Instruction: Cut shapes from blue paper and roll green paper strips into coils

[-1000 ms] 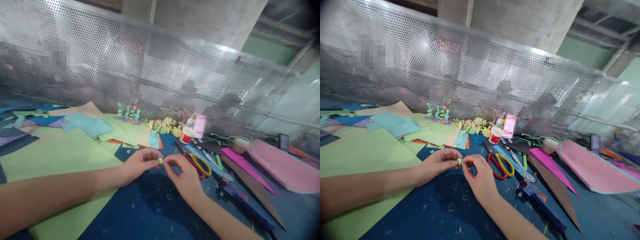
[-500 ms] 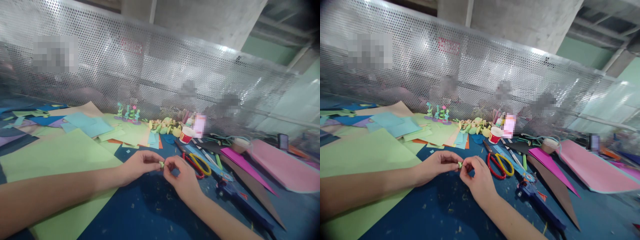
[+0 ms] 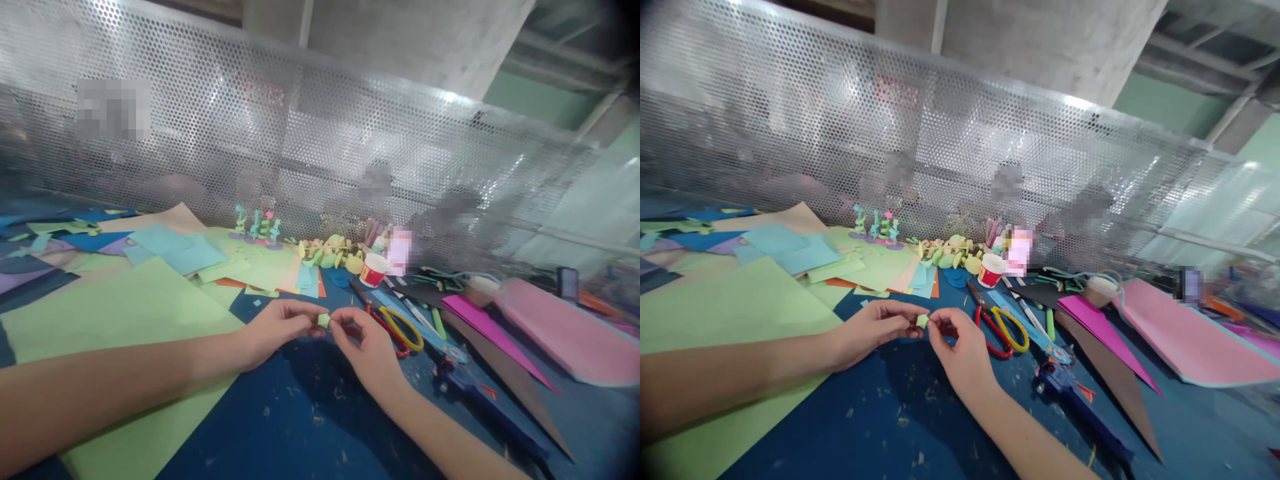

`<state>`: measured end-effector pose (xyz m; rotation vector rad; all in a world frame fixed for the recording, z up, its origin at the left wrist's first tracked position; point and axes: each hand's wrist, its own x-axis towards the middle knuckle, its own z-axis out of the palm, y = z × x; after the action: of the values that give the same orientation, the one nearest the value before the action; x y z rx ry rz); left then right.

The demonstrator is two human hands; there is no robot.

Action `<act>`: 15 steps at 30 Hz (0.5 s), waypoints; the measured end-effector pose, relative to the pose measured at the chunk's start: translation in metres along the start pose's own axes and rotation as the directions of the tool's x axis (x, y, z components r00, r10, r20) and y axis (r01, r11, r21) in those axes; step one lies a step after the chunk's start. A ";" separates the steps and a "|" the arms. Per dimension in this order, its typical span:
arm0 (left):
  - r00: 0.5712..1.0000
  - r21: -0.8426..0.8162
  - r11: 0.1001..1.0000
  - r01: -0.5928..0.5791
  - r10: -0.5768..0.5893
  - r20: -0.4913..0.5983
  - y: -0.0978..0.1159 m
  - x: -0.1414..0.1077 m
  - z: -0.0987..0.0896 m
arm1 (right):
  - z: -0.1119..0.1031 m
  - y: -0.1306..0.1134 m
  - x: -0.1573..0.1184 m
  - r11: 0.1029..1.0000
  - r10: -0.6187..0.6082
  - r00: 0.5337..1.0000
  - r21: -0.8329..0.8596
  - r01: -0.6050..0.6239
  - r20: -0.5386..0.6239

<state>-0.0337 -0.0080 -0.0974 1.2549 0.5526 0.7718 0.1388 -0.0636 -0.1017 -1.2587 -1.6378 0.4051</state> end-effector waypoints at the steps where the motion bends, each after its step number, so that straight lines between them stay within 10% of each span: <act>1: 1.000 0.013 1.000 -0.001 0.001 0.002 -0.001 0.000 0.000 | 0.000 0.000 0.000 1.000 0.017 1.000 0.015 -0.017 0.004; 15: 0.998 0.110 0.993 -0.032 0.025 0.060 0.002 0.000 0.001 | -0.001 -0.003 0.000 0.994 0.001 0.998 0.113 -0.008 0.067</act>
<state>-0.0334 -0.0089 -0.0953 1.3860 0.5364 0.7337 0.1380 -0.0651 -0.0995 -1.1755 -1.6444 0.5403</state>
